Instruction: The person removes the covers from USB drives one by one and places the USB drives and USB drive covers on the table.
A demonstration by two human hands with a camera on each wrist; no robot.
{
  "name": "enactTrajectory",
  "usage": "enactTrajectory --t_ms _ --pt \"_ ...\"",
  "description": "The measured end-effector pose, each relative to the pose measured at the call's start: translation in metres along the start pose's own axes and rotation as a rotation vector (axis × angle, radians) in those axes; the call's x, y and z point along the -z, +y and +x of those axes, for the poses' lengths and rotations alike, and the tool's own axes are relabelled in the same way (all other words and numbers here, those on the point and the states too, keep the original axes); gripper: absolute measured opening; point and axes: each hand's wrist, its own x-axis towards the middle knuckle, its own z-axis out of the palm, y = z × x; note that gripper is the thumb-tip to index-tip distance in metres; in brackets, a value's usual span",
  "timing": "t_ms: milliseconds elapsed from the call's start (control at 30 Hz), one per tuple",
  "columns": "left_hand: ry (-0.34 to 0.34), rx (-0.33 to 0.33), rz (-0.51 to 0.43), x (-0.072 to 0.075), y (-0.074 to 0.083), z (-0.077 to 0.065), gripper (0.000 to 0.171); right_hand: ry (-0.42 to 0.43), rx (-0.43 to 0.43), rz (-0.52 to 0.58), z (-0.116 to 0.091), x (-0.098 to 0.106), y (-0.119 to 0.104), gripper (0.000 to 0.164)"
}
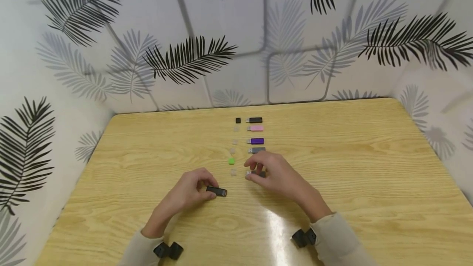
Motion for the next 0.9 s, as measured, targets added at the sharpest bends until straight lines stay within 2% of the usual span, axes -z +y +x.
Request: enactTrajectory --t_ms 267,633,733,900 --pt "-0.011 -0.013 0.019 -0.001 0.003 0.000 0.014 0.007 0.083 0.022 0.002 -0.007 -0.005 0.022" --pt "0.025 -0.063 -0.007 -0.003 0.005 0.000 0.015 0.089 0.204 0.073 0.004 -0.017 -0.015 0.025" --pt "0.036 -0.073 -0.018 -0.004 0.007 0.000 0.016 0.094 0.211 0.075 0.004 -0.020 -0.018 0.026" --pt "0.056 -0.083 -0.056 -0.004 0.010 0.000 0.016 0.076 0.170 0.073 0.003 -0.025 -0.021 0.026"
